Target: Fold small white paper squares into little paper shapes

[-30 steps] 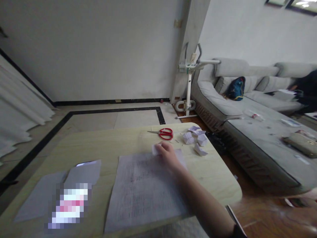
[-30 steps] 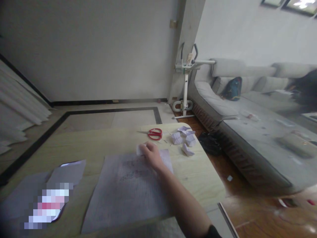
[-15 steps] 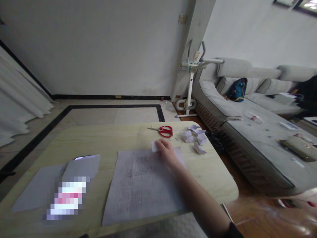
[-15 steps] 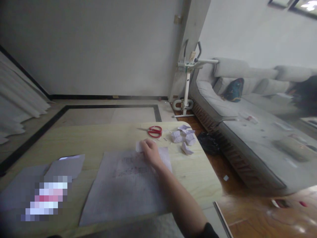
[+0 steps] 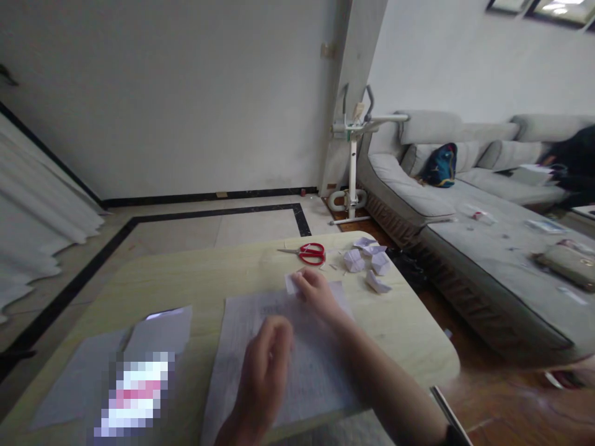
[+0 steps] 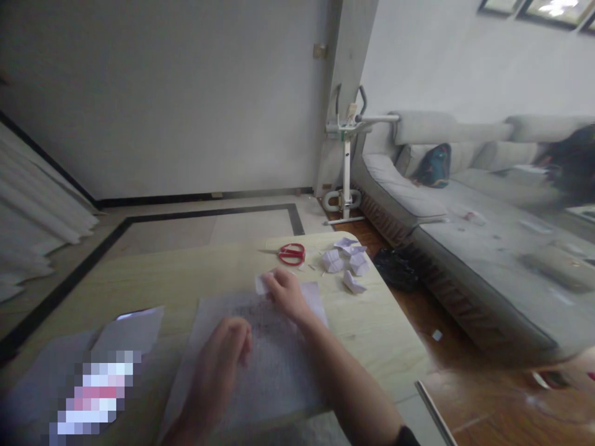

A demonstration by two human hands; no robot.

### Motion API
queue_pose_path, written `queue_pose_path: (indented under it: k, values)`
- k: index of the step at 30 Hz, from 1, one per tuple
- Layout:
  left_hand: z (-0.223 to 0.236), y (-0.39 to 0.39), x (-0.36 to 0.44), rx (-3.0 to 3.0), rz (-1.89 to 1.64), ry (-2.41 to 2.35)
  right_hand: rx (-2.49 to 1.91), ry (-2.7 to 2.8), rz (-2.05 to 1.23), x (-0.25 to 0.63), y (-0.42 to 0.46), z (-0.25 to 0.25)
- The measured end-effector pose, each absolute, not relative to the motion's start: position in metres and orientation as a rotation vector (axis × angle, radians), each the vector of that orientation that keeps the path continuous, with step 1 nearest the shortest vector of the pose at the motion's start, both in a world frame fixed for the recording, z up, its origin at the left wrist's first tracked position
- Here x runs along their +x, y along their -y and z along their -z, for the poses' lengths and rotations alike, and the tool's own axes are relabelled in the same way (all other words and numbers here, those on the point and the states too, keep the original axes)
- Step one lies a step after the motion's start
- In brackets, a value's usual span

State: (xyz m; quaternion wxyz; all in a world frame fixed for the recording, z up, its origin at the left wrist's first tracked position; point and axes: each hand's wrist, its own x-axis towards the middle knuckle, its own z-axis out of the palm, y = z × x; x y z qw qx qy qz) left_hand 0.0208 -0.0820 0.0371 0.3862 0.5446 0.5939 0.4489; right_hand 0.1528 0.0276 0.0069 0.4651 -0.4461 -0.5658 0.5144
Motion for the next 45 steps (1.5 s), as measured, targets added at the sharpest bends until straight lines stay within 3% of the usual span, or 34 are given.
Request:
queue_pose_path:
  k: [4,11,22,29,45]
  values:
    - [-0.037,0.037,0.019,1.431,-1.128,-1.633,-1.098,1.479,-1.199,0.154,-0.028,-0.008]
    - [-0.037,0.0,0.006,1.535,-1.071,-1.439,-1.091,1.483,-1.166,0.155,-0.027,-0.012]
    - [-0.018,-0.001,0.013,1.326,-1.213,-1.359,-1.094,1.554,-1.245,0.158,-0.027,-0.014]
    - [-0.012,0.003,0.006,1.376,-1.086,-1.295,-1.074,1.72,-1.143,0.158,-0.026,-0.012]
    - [-0.013,0.007,0.008,1.426,-0.984,-1.191,-1.072,1.495,-1.192,0.161,-0.028,-0.008]
